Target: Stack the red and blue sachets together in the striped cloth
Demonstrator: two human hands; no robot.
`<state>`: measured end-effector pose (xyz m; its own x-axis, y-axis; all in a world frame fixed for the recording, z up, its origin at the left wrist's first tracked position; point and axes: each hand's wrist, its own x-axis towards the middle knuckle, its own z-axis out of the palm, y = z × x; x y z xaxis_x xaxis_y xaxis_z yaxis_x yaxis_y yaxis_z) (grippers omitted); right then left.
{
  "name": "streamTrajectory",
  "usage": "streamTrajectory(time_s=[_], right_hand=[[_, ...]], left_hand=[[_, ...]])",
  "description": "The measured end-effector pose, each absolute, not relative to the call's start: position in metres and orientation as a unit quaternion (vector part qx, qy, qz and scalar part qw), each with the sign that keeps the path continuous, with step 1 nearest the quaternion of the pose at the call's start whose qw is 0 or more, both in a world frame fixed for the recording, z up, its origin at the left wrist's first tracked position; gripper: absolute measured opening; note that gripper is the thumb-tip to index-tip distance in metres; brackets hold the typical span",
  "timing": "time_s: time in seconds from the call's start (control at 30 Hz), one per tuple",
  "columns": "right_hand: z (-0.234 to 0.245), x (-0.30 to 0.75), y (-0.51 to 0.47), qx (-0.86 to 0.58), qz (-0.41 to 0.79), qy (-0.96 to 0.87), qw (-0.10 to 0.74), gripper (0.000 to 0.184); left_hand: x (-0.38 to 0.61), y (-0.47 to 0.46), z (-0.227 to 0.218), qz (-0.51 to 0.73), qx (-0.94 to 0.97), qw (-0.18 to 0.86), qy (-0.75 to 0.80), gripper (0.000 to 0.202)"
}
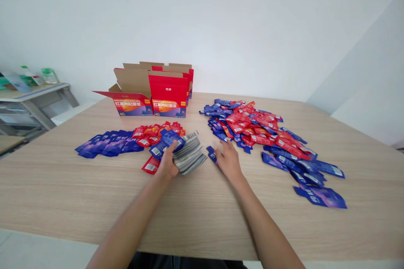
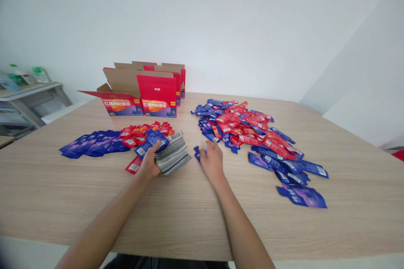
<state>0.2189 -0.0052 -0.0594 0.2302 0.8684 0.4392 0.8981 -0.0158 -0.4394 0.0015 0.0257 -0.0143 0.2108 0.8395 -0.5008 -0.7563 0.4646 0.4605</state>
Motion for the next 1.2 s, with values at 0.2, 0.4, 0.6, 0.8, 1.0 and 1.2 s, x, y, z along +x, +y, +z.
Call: streamTrajectory(time_s=[0.2,0.4,0.6,0.8,1.0,1.2], right_hand=[[-0.051,0.218,-0.015,-0.779,0.017,-0.594,0.198,0.043],[-0.054,0.217,-0.016,-0.802,0.074,-0.567,0.171,0.049],[-0.058,0.245,-0.008,-0.781,0.125,-0.529,0.308,0.033],[-0.044,0.255,-0.001,-0.686,0.108,-0.471,0.544,0.035],[-0.030,0.231,-0.009,-0.560,0.164,-0.472,0.661,0.045],[-0.024,0.231,-0.011,-0.506,0.154,-0.394,0.752,0.042]], left_hand=[[-0.019,0.040,-0.009,0.571,0.045,0.750,0.330,0.049],[-0.026,0.040,-0.008,0.629,0.037,0.743,0.225,0.090],[-0.003,0.013,-0.014,0.510,0.058,0.822,0.247,0.080],[0.025,-0.021,-0.029,0.357,0.094,0.903,0.219,0.067],[0.023,-0.021,-0.024,0.391,0.088,0.887,0.231,0.067],[0.022,-0.017,-0.018,0.396,0.082,0.888,0.220,0.063]])
